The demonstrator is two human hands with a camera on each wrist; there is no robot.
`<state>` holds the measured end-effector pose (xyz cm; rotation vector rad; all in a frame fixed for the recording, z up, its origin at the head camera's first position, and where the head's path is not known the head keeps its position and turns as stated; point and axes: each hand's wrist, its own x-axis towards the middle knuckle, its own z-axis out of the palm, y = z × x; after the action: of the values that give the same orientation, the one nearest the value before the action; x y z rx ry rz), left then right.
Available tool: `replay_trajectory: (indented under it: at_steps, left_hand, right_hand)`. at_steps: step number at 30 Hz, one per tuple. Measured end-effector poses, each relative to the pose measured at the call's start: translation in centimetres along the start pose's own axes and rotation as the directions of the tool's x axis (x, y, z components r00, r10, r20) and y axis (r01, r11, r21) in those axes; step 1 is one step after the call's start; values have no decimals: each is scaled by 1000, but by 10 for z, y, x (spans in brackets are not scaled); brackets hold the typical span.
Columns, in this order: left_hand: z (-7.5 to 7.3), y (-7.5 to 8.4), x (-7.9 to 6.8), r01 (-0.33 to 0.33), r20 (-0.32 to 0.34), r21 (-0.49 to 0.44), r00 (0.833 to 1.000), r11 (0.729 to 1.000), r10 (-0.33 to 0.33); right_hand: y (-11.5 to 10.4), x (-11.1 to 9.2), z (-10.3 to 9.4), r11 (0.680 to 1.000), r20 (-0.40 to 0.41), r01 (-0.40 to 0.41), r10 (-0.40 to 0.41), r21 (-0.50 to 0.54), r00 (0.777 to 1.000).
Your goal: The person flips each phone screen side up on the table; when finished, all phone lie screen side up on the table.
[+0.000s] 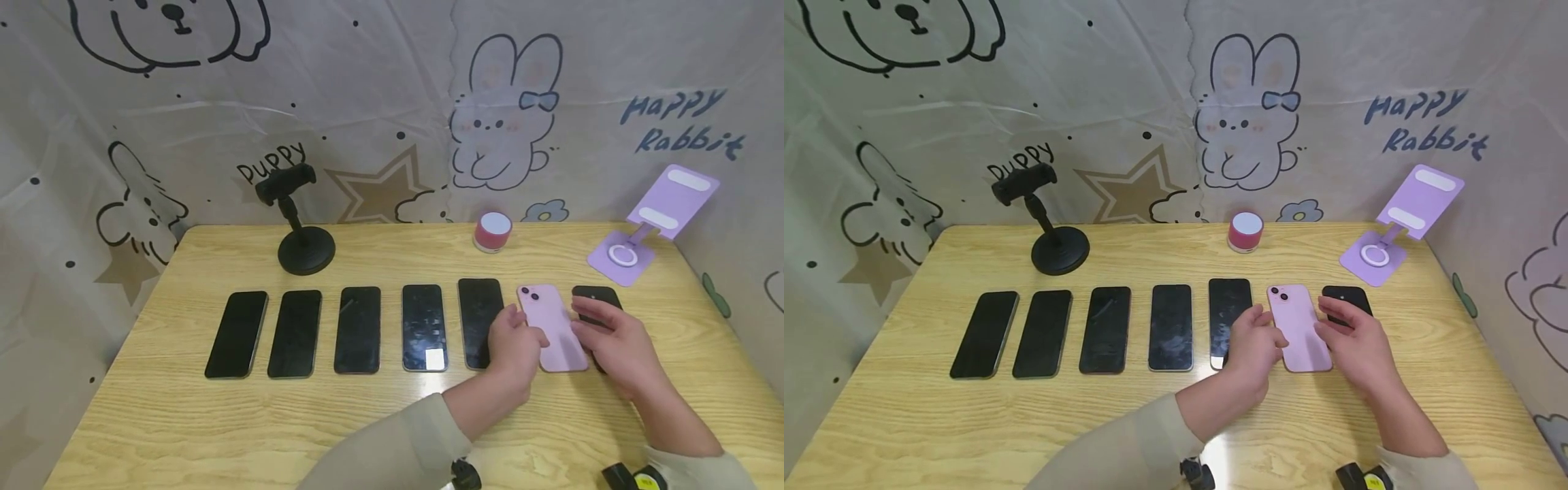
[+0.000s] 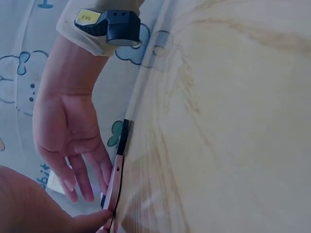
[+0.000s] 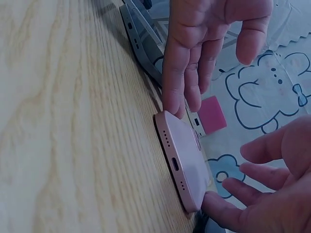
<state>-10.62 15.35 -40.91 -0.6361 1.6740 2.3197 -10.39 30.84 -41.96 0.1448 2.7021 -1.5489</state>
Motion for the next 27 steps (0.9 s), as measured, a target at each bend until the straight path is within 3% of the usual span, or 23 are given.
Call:
replay_trajectory:
  at_steps: [10,14,18,21,24,27]
  left_hand:
    - [1,7,1,58,-62,-66,996,996,-62]
    - [0,10,1,88,-68,-94,993,992,-95]
    - [0,8,4,80,-80,-57,993,995,-85]
    - [1,6,6,68,-93,-12,993,998,-69]
    - [1,4,8,70,-98,2,993,998,-69]
    - [1,5,8,61,-93,-7,994,998,-61]
  right_hand:
    - [-1,-1,0,997,-62,-79,80,15,995]
    - [-1,-1,1,988,-91,-141,147,66,985]
    - [-1,0,1,965,-88,-194,212,178,973]
    - [0,0,1,913,-65,-199,236,356,970]
    - [2,-1,-1,815,-39,-177,237,552,971]
    - [3,-3,-3,750,-6,-168,223,640,975]
